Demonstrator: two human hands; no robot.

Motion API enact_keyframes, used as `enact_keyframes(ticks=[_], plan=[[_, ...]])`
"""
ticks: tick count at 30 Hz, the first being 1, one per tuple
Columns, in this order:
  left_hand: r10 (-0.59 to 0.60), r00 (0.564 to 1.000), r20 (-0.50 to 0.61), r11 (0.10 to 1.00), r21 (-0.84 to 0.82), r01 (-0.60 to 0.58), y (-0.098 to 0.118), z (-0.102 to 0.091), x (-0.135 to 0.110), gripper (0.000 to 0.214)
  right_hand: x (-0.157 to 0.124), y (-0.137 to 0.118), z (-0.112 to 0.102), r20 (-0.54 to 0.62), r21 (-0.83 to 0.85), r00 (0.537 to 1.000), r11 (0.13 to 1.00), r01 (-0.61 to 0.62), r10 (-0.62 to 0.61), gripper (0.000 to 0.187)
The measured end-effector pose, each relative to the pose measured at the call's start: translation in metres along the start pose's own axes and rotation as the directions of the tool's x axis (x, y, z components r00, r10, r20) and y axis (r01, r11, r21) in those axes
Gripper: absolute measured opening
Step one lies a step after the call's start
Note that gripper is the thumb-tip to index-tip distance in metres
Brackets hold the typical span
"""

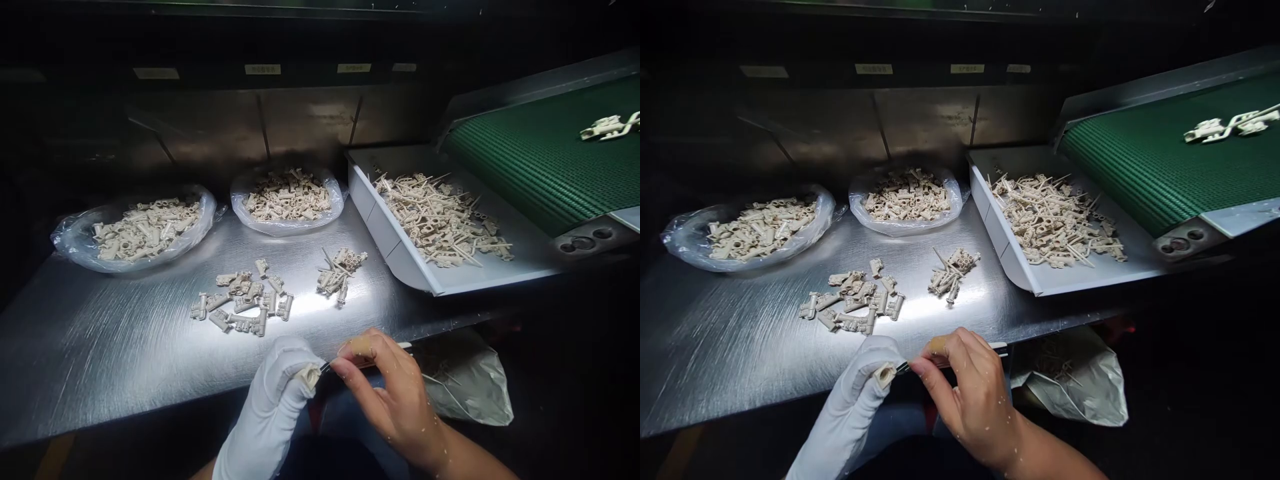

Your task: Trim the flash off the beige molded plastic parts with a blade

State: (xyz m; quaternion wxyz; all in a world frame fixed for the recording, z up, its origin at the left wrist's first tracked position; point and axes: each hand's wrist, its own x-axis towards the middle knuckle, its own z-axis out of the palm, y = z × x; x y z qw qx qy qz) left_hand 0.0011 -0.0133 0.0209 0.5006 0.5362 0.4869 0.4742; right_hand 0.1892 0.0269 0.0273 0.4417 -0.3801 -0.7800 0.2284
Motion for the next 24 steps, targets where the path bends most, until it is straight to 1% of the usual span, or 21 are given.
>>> enact_keyframes(ticks=[3, 7, 11, 15, 18, 20, 22, 24], plan=[[0.024, 1.000, 0.003, 0.999, 0.035, -0.024, 0.000, 0.000, 0.000, 0.026, -0.001, 0.001, 0.001, -0.039, -0.036, 0.997, 0.998, 0.060, -0.062, 0.008], [0.015, 1.000, -0.002, 0.998, 0.063, -0.015, -0.003, -0.003, -0.001, 0.024, 0.000, 0.001, -0.001, -0.031, -0.057, 0.991, 0.990, 0.131, -0.133, 0.012], [-0.002, 0.998, 0.066, 0.999, 0.043, -0.001, -0.007, -0.006, -0.002, 0.021, 0.002, 0.000, -0.006, 0.016, -0.025, 0.990, 0.990, 0.142, -0.141, 0.013], [-0.033, 0.993, 0.112, 0.999, -0.036, 0.037, -0.009, -0.005, -0.004, 0.023, 0.005, -0.002, -0.011, 0.055, 0.037, 0.989, 0.990, 0.134, -0.136, 0.012], [-0.100, 0.982, 0.162, 0.991, -0.073, 0.113, -0.012, -0.006, -0.006, 0.026, 0.006, -0.001, -0.013, 0.095, 0.114, 0.992, 0.991, 0.068, -0.079, 0.011], [-0.143, 0.970, 0.198, 0.985, -0.071, 0.160, -0.014, -0.007, -0.006, 0.028, 0.006, 0.001, -0.012, 0.144, 0.181, 0.990, 0.983, -0.027, 0.000, 0.013], [-0.167, 0.960, 0.226, 0.980, -0.067, 0.186, -0.014, -0.007, -0.005, 0.032, 0.006, 0.004, -0.010, 0.223, 0.268, 0.969, 0.949, -0.164, 0.104, 0.018], [-0.162, 0.959, 0.231, 0.982, -0.058, 0.180, -0.012, -0.007, -0.001, 0.033, 0.006, 0.008, -0.006, 0.310, 0.341, 0.932, 0.893, -0.292, 0.186, 0.026]])
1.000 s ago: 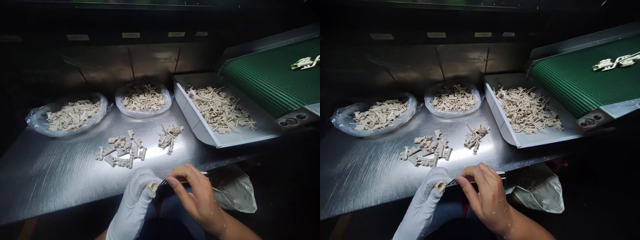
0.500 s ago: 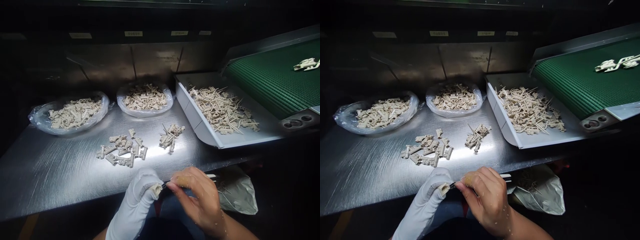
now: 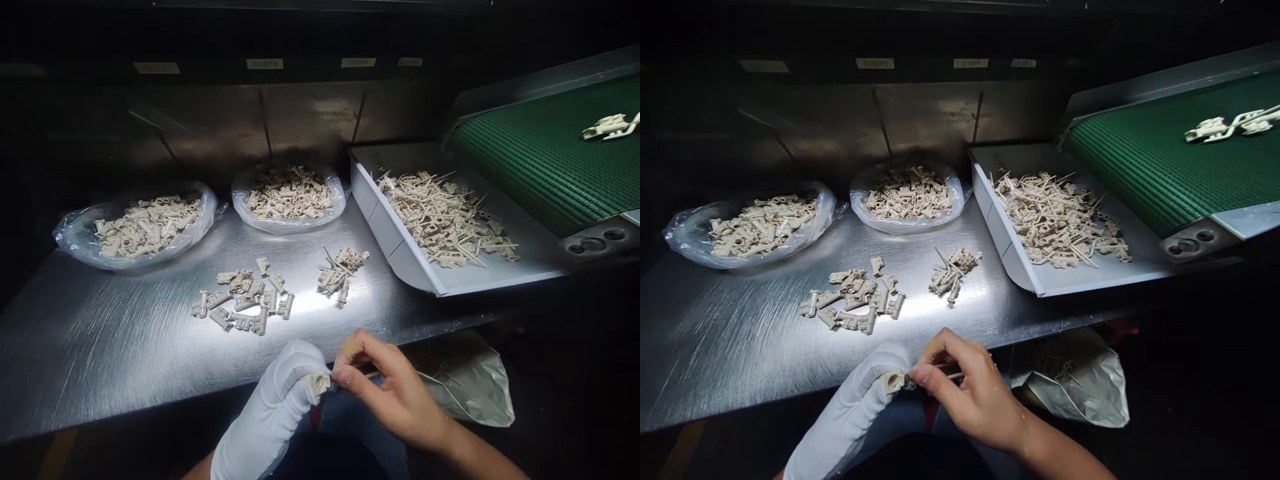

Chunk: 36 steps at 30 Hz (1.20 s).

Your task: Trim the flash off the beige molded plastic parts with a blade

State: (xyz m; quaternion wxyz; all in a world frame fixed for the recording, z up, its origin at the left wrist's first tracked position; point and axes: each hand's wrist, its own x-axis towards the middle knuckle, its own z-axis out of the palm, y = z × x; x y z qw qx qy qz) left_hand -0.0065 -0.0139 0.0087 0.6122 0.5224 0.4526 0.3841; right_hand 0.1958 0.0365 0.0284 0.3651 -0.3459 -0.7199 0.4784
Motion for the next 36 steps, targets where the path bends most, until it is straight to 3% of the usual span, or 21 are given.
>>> enact_keyframes(ticks=[3, 6, 8, 11, 14, 18, 22, 26, 29, 31, 33, 36], plan=[[0.073, 0.993, -0.092, 0.996, 0.059, -0.068, 0.004, 0.001, 0.006, 0.021, 0.003, 0.008, 0.002, -0.045, -0.052, 0.998, 0.998, -0.041, 0.038, 0.030], [0.102, 0.969, -0.223, 0.993, 0.079, -0.086, 0.005, 0.003, 0.009, 0.010, 0.005, 0.012, 0.000, -0.210, -0.283, 0.975, 0.959, 0.005, -0.067, 0.025], [0.061, 0.969, -0.240, 0.997, 0.064, -0.047, 0.004, 0.005, 0.009, 0.013, 0.004, 0.012, -0.003, -0.205, -0.338, 0.971, 0.940, 0.050, -0.126, 0.026], [0.044, 0.971, -0.237, 0.993, 0.119, -0.016, 0.001, 0.006, 0.009, 0.027, 0.001, 0.009, -0.005, -0.133, -0.315, 0.981, 0.944, 0.097, -0.145, 0.034], [0.205, 0.937, -0.282, 0.941, 0.321, -0.109, 0.001, 0.006, 0.011, 0.019, 0.001, 0.009, -0.005, -0.103, -0.258, 0.982, 0.958, 0.127, -0.158, 0.018], [0.386, 0.872, -0.300, 0.825, 0.536, -0.181, -0.001, 0.008, 0.013, 0.013, 0.005, 0.009, -0.001, -0.105, -0.177, 0.973, 0.966, 0.186, -0.206, 0.028], [0.382, 0.871, -0.308, 0.815, 0.557, -0.161, -0.005, 0.009, 0.012, 0.013, 0.009, 0.004, 0.004, -0.111, -0.135, 0.979, 0.978, 0.157, -0.173, 0.021], [0.407, 0.868, -0.286, 0.797, 0.575, -0.184, -0.008, 0.008, 0.012, 0.015, 0.010, 0.001, 0.009, -0.057, -0.036, 0.994, 0.995, 0.090, -0.092, 0.028], [0.428, 0.860, -0.279, 0.792, 0.575, -0.208, -0.010, 0.007, 0.014, 0.012, 0.012, 0.002, 0.015, -0.048, 0.018, 0.997, 0.998, 0.056, -0.055, 0.023], [0.404, 0.878, -0.256, 0.817, 0.532, -0.221, -0.014, 0.005, 0.016, 0.014, 0.020, 0.003, 0.017, -0.003, 0.066, 1.000, 0.998, -0.023, 0.023, 0.016], [0.305, 0.931, -0.199, 0.846, 0.505, -0.170, -0.021, 0.005, 0.020, 0.020, 0.038, 0.002, 0.015, 0.052, 0.096, 0.995, 0.991, -0.093, 0.089, 0.014], [0.153, 0.975, -0.162, 0.820, 0.571, -0.034, -0.035, 0.006, 0.029, 0.028, 0.083, -0.002, 0.001, -0.019, 0.062, 0.997, 0.996, -0.070, 0.072, 0.018]])
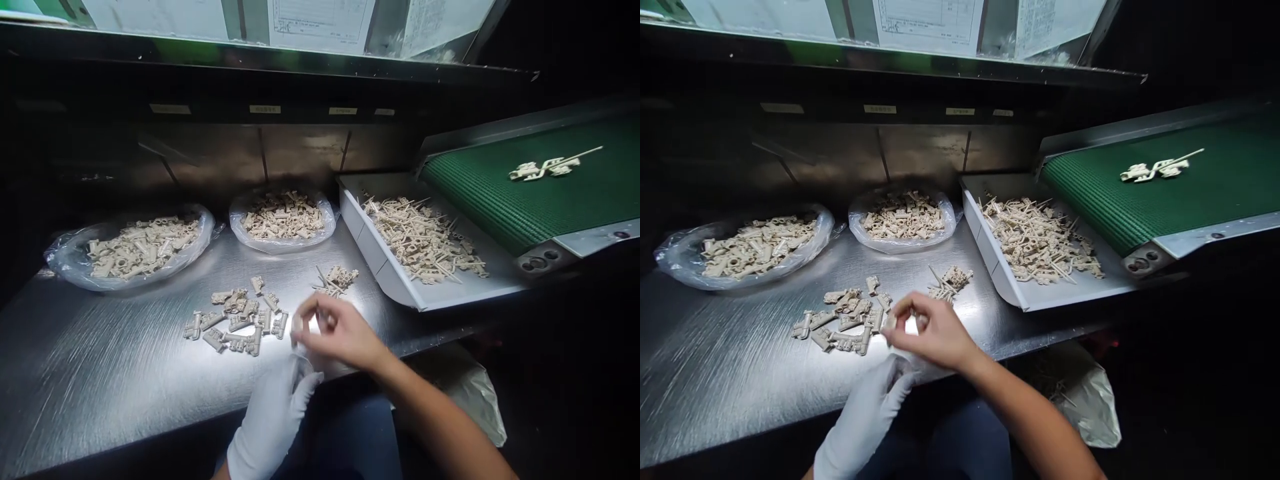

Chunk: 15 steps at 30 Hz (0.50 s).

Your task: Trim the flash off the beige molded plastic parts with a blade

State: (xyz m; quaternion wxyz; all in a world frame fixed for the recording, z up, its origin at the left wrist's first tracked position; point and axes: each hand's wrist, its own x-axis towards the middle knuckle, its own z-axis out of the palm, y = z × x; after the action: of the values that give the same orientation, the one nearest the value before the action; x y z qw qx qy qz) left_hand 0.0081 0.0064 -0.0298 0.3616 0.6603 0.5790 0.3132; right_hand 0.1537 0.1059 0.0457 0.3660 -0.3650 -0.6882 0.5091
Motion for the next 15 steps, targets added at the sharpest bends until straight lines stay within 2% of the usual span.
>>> enact_keyframes(ticks=[2, 4, 5, 6, 10, 15], plan=[[-0.010, 1.000, -0.005, 0.998, 0.055, 0.010, -0.007, 0.008, 0.004, 0.036, 0.034, -0.006, -0.014, -0.098, -0.024, 0.995, 0.999, 0.022, -0.024, 0.027], [-0.006, 1.000, -0.028, 0.996, 0.086, 0.008, -0.013, 0.014, 0.007, 0.041, 0.063, -0.009, -0.028, -0.159, -0.102, 0.987, 0.995, 0.018, -0.034, 0.051], [-0.004, 0.999, -0.037, 0.995, 0.095, 0.008, -0.015, 0.016, 0.007, 0.043, 0.072, -0.008, -0.034, -0.211, -0.277, 0.977, 0.960, -0.029, -0.032, 0.057], [-0.002, 0.999, -0.045, 0.995, 0.099, 0.006, -0.017, 0.017, 0.008, 0.045, 0.078, -0.005, -0.040, -0.238, -0.353, 0.971, 0.934, -0.061, -0.027, 0.056], [0.014, 0.998, -0.060, 0.996, 0.091, -0.008, -0.022, 0.016, 0.009, 0.046, 0.075, 0.022, -0.050, -0.249, -0.579, 0.966, 0.790, -0.201, 0.063, 0.025], [0.034, 0.996, -0.078, 0.995, 0.098, -0.026, -0.022, 0.019, 0.009, 0.044, 0.054, 0.043, -0.051, -0.233, -0.749, 0.952, 0.589, -0.305, 0.198, 0.020]])
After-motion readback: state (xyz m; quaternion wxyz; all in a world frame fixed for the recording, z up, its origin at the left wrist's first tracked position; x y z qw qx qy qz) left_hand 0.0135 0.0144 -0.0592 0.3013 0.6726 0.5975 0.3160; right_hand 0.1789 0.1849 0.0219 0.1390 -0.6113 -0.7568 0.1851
